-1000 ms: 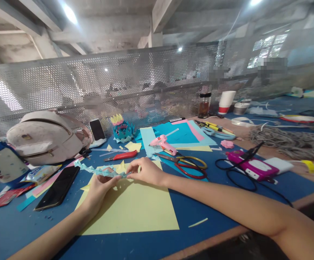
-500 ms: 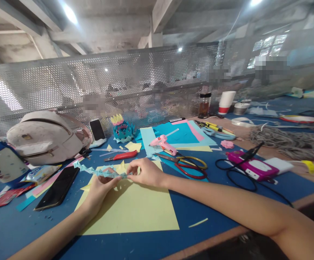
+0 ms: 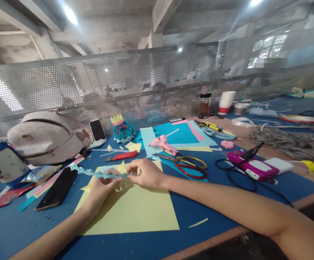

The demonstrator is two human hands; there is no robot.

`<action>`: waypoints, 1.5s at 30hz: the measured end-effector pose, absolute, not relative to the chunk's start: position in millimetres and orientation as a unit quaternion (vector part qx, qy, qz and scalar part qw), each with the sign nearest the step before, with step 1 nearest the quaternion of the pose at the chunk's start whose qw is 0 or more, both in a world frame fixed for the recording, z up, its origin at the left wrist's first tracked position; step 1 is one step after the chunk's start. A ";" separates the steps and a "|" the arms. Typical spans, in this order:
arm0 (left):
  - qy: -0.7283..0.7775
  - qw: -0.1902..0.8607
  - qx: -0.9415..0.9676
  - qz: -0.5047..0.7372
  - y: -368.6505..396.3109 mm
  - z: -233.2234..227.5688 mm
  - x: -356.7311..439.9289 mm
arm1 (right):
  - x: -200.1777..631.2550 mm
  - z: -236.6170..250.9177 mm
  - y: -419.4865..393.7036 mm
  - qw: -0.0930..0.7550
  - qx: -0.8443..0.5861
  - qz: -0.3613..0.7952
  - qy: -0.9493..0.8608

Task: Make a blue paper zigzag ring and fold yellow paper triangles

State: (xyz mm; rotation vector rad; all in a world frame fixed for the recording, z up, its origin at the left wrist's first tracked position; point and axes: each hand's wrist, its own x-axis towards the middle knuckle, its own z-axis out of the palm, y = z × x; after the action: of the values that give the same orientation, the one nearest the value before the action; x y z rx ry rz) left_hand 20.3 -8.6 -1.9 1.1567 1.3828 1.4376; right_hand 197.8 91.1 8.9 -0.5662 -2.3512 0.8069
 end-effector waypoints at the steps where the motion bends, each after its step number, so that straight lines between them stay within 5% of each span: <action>1: 0.552 0.403 0.459 0.567 -8.6 -2.8 20.1 | 197.8 8.9 90.6 0.291 -0.212 0.306 -0.881; 6: 0.553 0.371 0.495 0.558 -9.2 -6.7 18.6 | 197.7 10.5 89.2 0.299 -0.202 0.336 -0.870; 16: 0.469 0.058 0.729 0.496 -17.2 1.5 3.7 | 199.3 13.6 90.6 0.299 -0.172 0.415 -0.842; 24: 0.362 -0.187 0.818 0.407 -11.0 -1.8 -9.3 | 197.0 8.0 96.1 0.204 -0.168 0.567 -0.780; 45: 0.381 -0.186 0.827 0.370 -19.4 2.1 -3.9 | 195.5 6.2 98.1 0.203 -0.251 0.668 -0.671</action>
State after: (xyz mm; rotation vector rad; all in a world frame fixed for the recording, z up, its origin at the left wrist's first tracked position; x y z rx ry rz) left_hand -3.9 -19.4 2.1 2.9578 1.3618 1.3242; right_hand 195.5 98.1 6.2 -0.6997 -1.8715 1.8632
